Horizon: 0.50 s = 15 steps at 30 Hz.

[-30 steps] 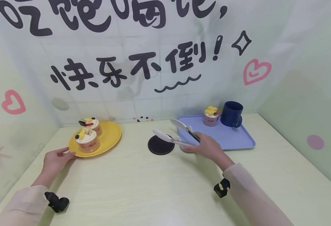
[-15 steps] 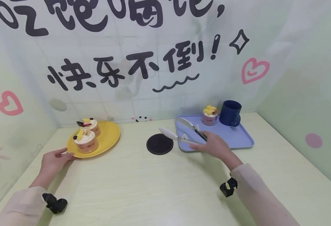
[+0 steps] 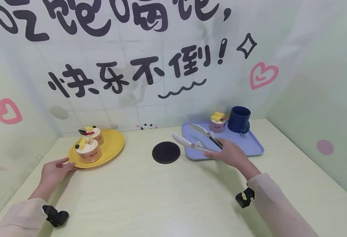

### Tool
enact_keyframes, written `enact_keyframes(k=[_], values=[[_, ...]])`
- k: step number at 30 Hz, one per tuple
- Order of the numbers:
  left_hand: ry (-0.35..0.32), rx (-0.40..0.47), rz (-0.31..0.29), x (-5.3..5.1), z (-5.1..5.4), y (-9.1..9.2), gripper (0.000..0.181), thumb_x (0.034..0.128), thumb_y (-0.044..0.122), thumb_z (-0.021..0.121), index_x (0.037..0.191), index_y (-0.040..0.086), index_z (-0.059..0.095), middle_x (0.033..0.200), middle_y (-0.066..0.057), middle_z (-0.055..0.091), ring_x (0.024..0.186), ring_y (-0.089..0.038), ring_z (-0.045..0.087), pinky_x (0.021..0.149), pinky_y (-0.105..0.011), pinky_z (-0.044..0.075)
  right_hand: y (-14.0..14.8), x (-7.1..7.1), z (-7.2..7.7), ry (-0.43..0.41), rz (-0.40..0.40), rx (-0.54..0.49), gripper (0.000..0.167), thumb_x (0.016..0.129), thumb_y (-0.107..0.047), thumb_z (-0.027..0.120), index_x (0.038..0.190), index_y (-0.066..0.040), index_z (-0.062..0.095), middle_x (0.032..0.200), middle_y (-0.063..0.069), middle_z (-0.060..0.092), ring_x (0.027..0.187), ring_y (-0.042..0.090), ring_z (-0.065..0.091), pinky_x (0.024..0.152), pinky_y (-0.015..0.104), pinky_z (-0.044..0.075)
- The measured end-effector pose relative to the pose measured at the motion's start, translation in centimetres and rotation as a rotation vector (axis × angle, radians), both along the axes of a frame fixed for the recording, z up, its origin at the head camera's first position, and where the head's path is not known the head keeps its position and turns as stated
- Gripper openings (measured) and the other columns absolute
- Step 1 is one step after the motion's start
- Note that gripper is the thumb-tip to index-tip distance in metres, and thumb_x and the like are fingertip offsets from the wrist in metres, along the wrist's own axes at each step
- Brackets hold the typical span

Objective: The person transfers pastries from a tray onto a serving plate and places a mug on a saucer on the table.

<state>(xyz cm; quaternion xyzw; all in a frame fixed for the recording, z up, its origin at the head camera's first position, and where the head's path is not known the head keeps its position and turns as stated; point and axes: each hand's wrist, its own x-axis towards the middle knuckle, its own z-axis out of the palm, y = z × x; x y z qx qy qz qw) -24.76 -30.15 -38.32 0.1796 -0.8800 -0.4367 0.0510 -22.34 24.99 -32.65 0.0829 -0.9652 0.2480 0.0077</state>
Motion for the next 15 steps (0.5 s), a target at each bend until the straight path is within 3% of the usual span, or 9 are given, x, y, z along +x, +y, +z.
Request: enact_keyframes(k=[4,10,15], values=[[0.007,-0.011,0.001,0.0,0.1,0.1,0.056,0.0905,0.017,0.057,0.131,-0.015,0.035,0.108,-0.031,0.056,0.090,-0.031,0.061,0.050,-0.012,0.043,0.8,0.4,0.1,-0.001,-0.013,0.007,0.090,0.077,-0.058,0.063,0.134,0.007,0.038,0.129,0.028,0.046,0.110,0.038,0.047,0.083,0.049,0.040],[0.005,-0.014,0.005,0.1,0.1,0.1,0.055,0.0907,0.015,0.057,0.130,-0.015,0.035,0.107,-0.031,0.057,0.091,-0.032,0.061,0.050,-0.012,0.043,2.0,1.0,0.0,0.001,-0.036,0.011,0.089,0.078,-0.057,0.062,0.134,0.008,0.038,0.126,0.029,0.048,0.101,0.035,0.049,0.075,0.044,0.041],[0.003,-0.014,0.009,0.0,0.0,0.1,0.055,0.0910,0.016,0.056,0.131,-0.015,0.035,0.107,-0.030,0.057,0.093,-0.033,0.060,0.049,-0.012,0.042,3.1,1.4,-0.3,0.002,-0.052,0.016,0.089,0.079,-0.056,0.061,0.135,0.009,0.035,0.130,0.032,0.042,0.111,0.044,0.045,0.083,0.053,0.040]])
